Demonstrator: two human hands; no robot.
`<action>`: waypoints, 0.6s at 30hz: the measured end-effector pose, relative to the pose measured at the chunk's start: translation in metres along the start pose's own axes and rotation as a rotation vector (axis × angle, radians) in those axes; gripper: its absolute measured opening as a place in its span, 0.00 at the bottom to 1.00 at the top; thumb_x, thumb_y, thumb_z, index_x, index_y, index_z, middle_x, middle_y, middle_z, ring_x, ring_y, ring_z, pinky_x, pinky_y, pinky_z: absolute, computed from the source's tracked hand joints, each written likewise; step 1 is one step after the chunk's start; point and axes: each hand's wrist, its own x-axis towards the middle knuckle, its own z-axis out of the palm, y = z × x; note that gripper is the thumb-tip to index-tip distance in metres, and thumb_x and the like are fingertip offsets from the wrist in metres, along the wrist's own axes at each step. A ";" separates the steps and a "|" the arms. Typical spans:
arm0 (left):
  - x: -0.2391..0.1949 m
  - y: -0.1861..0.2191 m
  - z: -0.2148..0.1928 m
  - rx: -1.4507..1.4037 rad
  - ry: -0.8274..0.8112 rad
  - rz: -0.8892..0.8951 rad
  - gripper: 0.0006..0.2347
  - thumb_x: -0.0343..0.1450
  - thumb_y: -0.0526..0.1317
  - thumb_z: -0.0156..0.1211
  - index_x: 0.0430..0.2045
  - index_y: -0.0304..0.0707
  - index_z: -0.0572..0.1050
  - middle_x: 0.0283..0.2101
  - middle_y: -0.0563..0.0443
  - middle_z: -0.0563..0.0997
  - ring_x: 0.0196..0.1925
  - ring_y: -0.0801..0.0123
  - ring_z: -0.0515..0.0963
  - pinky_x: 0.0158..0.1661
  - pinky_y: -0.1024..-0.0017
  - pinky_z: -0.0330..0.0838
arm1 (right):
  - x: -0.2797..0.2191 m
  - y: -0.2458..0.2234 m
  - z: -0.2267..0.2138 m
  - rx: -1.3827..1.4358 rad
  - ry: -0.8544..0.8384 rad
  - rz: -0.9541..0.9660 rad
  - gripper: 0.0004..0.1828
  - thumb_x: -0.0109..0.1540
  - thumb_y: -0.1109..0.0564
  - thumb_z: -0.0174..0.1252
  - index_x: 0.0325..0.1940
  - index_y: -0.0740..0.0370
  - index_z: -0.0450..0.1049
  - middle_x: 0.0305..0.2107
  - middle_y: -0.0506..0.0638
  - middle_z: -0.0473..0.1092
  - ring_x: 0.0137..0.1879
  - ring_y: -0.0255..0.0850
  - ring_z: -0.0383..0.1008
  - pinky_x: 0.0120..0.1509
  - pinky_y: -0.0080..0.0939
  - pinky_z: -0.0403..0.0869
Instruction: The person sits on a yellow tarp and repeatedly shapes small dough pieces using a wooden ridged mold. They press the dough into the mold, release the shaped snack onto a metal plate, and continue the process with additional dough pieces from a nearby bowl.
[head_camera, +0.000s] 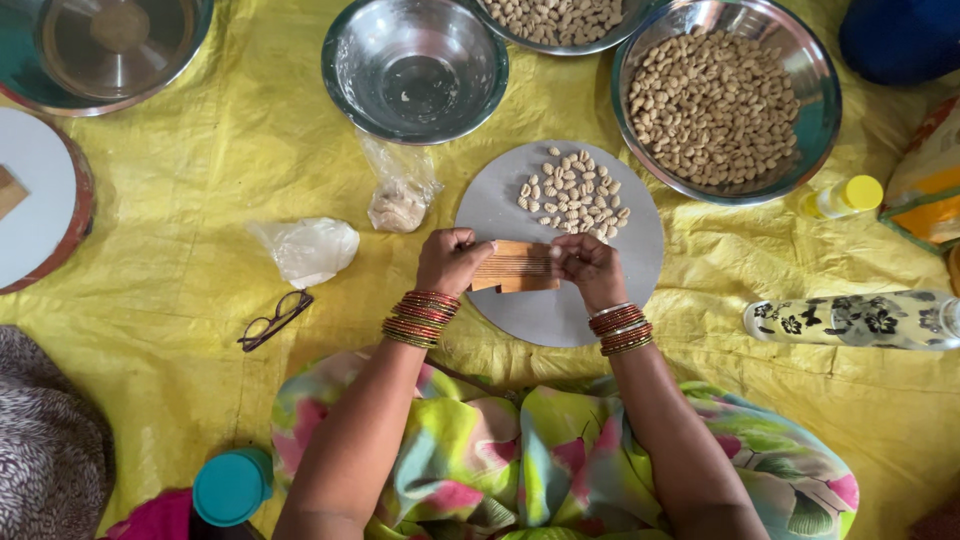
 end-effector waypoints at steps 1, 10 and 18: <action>0.000 0.000 0.001 -0.004 0.002 0.006 0.21 0.65 0.43 0.67 0.07 0.35 0.61 0.11 0.55 0.61 0.17 0.79 0.58 0.21 0.71 0.56 | -0.002 -0.004 0.001 0.027 -0.013 0.034 0.09 0.63 0.68 0.58 0.47 0.65 0.77 0.37 0.49 0.78 0.41 0.35 0.78 0.48 0.36 0.81; -0.005 0.011 0.000 0.006 -0.002 -0.031 0.19 0.64 0.42 0.67 0.07 0.35 0.63 0.11 0.55 0.65 0.16 0.79 0.62 0.21 0.70 0.61 | -0.020 -0.023 0.037 -0.218 -0.075 0.059 0.09 0.62 0.67 0.62 0.46 0.67 0.80 0.37 0.51 0.80 0.42 0.34 0.80 0.49 0.34 0.80; -0.010 0.017 -0.005 0.103 -0.019 0.070 0.19 0.66 0.42 0.67 0.09 0.34 0.63 0.11 0.52 0.64 0.16 0.75 0.62 0.22 0.69 0.61 | -0.014 -0.011 0.034 -0.113 -0.075 0.041 0.09 0.61 0.70 0.62 0.46 0.70 0.77 0.37 0.53 0.80 0.43 0.37 0.82 0.47 0.36 0.82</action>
